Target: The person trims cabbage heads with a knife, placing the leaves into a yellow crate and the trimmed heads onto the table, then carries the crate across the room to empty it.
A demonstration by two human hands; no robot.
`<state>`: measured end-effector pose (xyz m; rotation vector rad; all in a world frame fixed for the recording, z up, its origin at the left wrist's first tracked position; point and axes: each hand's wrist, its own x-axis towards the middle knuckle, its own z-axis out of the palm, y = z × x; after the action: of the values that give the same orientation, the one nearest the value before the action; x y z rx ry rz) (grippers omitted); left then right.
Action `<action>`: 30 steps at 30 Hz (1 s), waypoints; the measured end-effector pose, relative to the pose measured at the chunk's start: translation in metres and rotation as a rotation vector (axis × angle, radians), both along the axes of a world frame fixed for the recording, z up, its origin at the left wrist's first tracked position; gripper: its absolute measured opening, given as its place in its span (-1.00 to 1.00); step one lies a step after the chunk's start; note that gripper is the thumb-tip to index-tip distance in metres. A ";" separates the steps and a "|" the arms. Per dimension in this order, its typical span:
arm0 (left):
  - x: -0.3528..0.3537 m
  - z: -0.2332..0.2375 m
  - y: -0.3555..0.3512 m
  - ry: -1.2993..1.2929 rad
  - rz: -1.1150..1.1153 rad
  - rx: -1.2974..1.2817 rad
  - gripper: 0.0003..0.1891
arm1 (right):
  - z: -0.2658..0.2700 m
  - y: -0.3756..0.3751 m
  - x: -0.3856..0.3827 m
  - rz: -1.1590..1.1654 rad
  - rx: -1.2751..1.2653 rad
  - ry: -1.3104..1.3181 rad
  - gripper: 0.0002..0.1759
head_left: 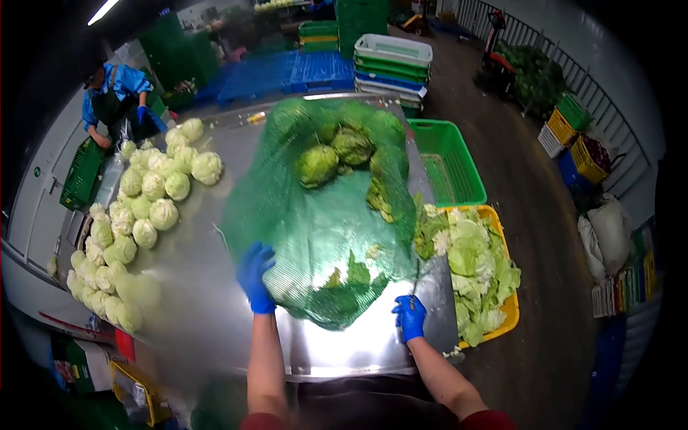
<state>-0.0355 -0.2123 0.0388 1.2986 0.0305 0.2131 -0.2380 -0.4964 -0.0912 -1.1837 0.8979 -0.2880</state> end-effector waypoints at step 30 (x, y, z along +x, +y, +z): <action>0.308 -0.056 -0.185 0.187 -0.225 0.507 -0.20 | 0.024 -0.042 -0.028 0.322 -0.346 0.118 -0.95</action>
<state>0.2726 -0.3971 -0.0168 1.8107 -0.0125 -0.1037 -0.2659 -0.5379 -0.0670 -1.6574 0.7614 -0.1132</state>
